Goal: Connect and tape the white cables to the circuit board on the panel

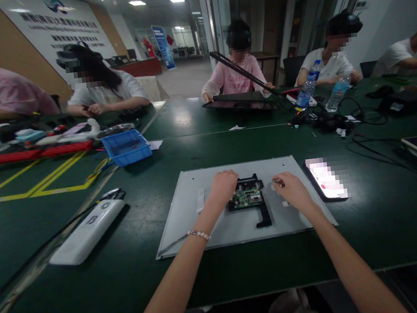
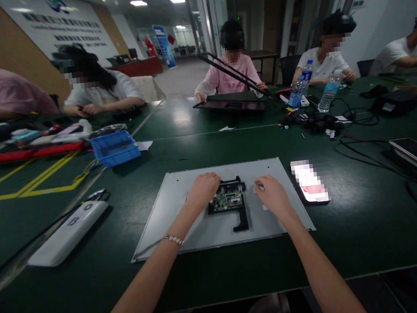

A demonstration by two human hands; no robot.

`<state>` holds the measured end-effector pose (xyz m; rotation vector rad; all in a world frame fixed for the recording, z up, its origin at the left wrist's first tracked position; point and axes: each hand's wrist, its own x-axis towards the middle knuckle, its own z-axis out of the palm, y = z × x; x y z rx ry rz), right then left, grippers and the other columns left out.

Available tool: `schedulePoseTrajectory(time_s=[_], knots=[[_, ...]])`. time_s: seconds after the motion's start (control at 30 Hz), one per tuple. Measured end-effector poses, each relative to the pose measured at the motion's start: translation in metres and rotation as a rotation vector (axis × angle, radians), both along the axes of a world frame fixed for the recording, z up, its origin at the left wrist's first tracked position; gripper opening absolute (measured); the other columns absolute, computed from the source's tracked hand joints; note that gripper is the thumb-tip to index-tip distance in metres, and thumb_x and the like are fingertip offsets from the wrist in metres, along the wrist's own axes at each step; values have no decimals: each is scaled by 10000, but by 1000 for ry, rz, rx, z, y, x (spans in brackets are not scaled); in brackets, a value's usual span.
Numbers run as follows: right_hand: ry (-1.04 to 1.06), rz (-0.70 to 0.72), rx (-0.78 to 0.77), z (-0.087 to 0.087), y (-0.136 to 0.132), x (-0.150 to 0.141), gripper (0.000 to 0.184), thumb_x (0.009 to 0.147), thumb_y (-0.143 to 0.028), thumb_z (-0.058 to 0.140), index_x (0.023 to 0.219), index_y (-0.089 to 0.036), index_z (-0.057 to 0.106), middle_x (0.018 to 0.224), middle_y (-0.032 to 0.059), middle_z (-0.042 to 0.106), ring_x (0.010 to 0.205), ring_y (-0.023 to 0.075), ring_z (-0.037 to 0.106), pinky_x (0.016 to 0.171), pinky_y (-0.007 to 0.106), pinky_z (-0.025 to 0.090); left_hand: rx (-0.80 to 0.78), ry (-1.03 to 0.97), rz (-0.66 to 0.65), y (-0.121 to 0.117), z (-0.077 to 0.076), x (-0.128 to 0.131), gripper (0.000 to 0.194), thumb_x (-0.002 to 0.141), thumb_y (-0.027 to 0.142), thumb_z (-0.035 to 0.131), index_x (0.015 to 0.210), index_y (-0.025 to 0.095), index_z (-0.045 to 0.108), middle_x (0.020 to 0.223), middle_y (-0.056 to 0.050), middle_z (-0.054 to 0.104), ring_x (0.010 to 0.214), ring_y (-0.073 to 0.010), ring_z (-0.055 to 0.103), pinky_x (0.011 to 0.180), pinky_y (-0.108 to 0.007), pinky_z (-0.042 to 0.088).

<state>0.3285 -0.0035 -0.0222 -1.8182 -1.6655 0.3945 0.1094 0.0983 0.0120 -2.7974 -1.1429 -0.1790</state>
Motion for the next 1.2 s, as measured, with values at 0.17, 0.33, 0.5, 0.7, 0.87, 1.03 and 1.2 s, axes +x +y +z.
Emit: schedulePoseTrajectory(time_s=[0.17,0.33,0.5,0.7,0.87,1.03,1.2], knots=[[4,-12,-13,0,0,0,214,807,-207,496,972,-169,625,983,84,620,849,180,599,807,305,442,20,-32,19,8,11,9,226,871,112,431,839,133,654,890,-131,637,892,-238,586,778,-362,387],[6,-7,-6,0,1,0,217,811,-205,495,978,-167,629,977,84,620,839,173,600,793,296,445,17,-75,96,19,13,20,263,881,132,404,857,133,665,952,-143,634,978,-259,552,825,-389,375],[-19,-11,0,1,1,0,213,814,-179,482,963,-150,631,953,83,627,832,170,599,805,302,443,-58,-93,194,21,2,17,265,863,203,438,794,141,687,892,-137,656,923,-260,577,792,-372,415],[-3,2,-9,1,1,1,227,779,-195,537,979,-159,640,955,80,633,822,168,599,777,294,450,-118,-177,186,11,12,-6,298,880,213,388,1060,193,625,1105,-85,626,1018,-241,558,828,-366,437],[13,40,-46,0,0,3,247,758,-213,573,985,-168,657,938,77,630,773,158,595,749,287,455,-251,-328,61,-9,8,-28,366,863,276,449,1214,191,513,1232,-86,539,1145,-248,485,973,-398,374],[30,41,-72,-2,1,5,194,756,-223,568,909,-183,679,852,58,637,722,154,592,689,275,458,-475,-431,-42,-22,6,-41,640,829,409,518,1388,222,268,1422,-89,325,1275,-271,364,1063,-419,305],[50,11,-50,-5,3,8,153,764,-232,545,821,-190,682,815,46,660,679,149,599,670,276,456,-630,-455,-122,-23,4,-49,841,741,453,629,1419,223,187,1470,-101,224,1321,-297,291,1102,-446,257]])
